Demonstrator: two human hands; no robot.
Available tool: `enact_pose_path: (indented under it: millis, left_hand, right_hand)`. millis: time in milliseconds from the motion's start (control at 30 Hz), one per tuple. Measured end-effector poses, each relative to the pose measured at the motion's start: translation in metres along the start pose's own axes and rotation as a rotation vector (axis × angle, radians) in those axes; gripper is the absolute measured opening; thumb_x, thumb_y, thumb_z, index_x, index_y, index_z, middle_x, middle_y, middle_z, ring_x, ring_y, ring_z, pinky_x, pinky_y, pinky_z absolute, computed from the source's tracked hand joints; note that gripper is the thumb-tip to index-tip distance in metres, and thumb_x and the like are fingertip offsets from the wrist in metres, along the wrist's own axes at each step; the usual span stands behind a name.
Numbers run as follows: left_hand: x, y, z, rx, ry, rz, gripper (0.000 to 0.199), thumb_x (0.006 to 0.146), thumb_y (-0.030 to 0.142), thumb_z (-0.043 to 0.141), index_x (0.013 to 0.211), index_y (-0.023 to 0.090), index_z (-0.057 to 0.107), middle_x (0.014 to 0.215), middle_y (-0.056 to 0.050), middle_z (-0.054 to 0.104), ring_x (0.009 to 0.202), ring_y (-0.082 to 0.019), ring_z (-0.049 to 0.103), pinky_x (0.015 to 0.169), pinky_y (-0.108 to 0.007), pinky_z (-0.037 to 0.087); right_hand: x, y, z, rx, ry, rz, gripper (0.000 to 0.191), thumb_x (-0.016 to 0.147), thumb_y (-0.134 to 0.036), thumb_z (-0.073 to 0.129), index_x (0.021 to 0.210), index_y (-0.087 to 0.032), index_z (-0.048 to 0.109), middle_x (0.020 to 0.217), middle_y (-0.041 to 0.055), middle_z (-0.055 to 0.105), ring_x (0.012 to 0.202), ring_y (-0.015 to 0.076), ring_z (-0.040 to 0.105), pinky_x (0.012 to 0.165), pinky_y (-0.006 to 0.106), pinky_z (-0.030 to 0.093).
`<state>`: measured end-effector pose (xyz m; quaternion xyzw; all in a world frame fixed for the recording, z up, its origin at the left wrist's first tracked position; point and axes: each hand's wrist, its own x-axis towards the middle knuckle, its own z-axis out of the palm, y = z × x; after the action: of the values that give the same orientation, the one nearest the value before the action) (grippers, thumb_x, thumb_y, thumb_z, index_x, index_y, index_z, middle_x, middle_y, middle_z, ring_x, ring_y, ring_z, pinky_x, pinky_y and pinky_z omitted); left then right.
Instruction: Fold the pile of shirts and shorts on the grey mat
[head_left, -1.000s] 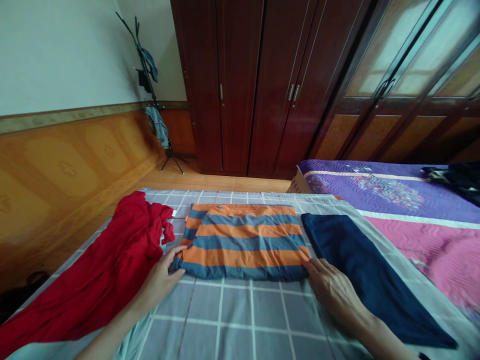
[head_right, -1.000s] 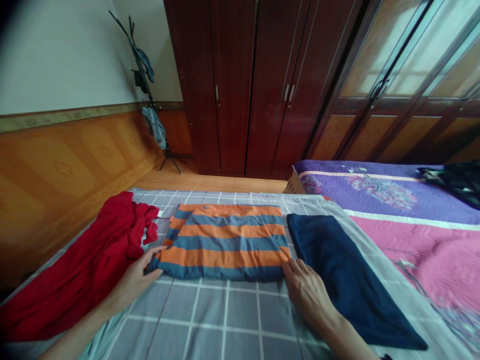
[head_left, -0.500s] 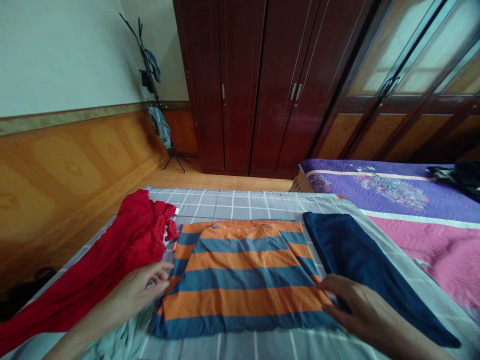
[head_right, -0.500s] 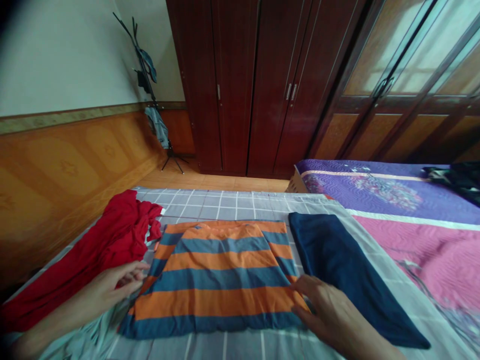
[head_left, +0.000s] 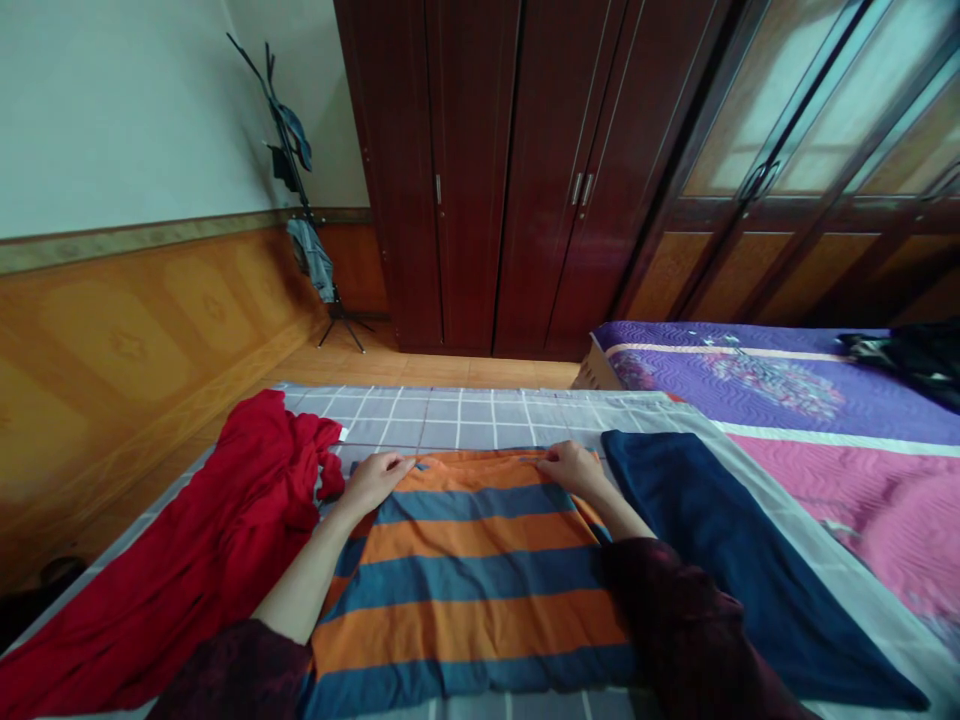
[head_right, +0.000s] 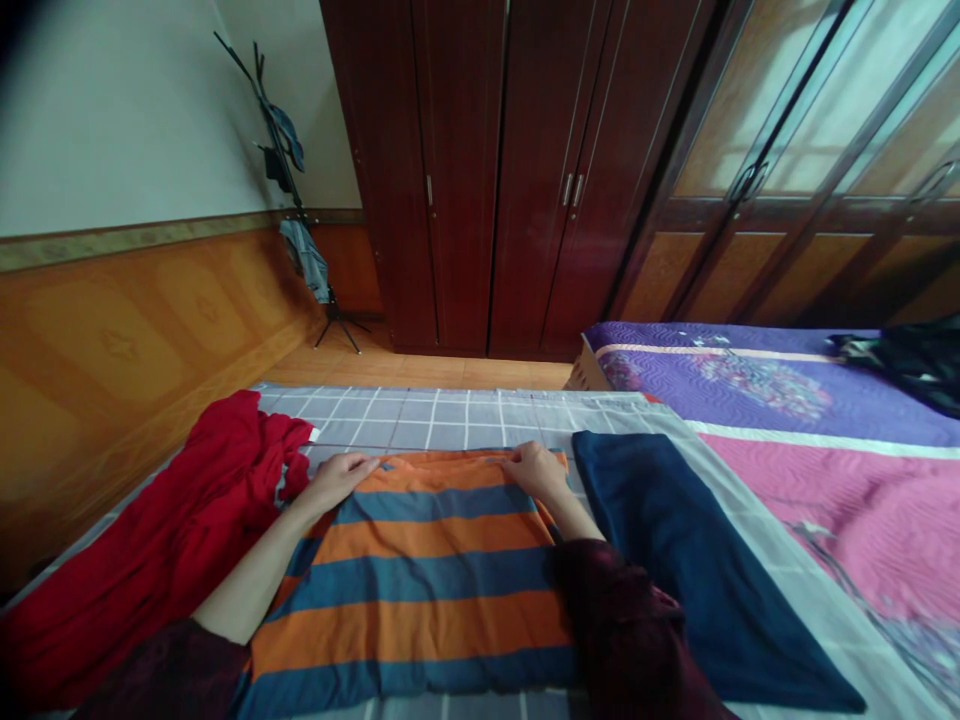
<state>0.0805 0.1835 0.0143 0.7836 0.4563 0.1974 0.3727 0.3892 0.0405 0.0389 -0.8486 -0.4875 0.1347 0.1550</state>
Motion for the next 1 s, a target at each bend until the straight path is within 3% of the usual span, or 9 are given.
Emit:
enact_pose_path:
  millis: [267,467,633,800,1000]
  left_hand:
    - [0.003,-0.010,0.000,-0.085,0.039,0.027,0.037,0.081,0.050,0.047,0.078,0.016,0.062,0.074,-0.003,0.066,0.071,-0.019,0.060,0.063,-0.025,0.042]
    - [-0.001,0.003,0.009,0.124,0.020,0.026,0.032,0.080,0.050,0.053,0.073,0.019,0.060,0.063,0.002,0.059,0.062,-0.017,0.055,0.056,-0.024,0.034]
    - [-0.001,0.004,0.012,-0.067,0.062,0.078,0.026,0.084,0.045,0.047,0.076,0.020,0.051,0.066,0.003,0.059,0.062,-0.015,0.055,0.058,-0.023,0.037]
    - [-0.003,0.004,0.017,0.193,0.195,0.058,0.021,0.085,0.040,0.047,0.079,0.022,0.054,0.066,0.002,0.060,0.062,-0.016,0.057,0.058,-0.023,0.035]
    - [-0.005,0.002,0.021,0.384,0.173,0.140,0.017,0.090,0.033,0.044,0.084,0.022,0.055,0.079,-0.001,0.064,0.074,-0.018,0.062,0.063,-0.025,0.038]
  right_hand:
    - [0.006,0.008,0.010,0.223,0.046,-0.093,0.027,0.082,-0.031,0.049,0.083,-0.016,0.071,0.079,0.0033,0.072,0.076,0.0171,0.065,0.062,0.022,0.044]
    - [0.009,0.002,0.016,0.186,0.050,-0.067,0.024,0.079,-0.035,0.054,0.076,-0.018,0.071,0.070,0.0042,0.070,0.069,0.0201,0.065,0.058,0.025,0.041]
    - [0.005,-0.004,0.016,0.135,0.087,-0.094,0.026,0.084,-0.037,0.052,0.079,-0.021,0.072,0.074,0.0035,0.071,0.073,0.0200,0.065,0.060,0.024,0.040]
    - [0.001,-0.006,0.020,0.047,0.165,-0.125,0.028,0.090,-0.035,0.046,0.089,-0.022,0.071,0.084,0.0045,0.073,0.081,0.0210,0.066,0.065,0.025,0.040]
    - [-0.003,-0.006,0.021,-0.090,0.178,-0.204,0.027,0.092,-0.034,0.047,0.089,-0.022,0.071,0.092,0.0046,0.072,0.085,0.0196,0.066,0.064,0.024,0.038]
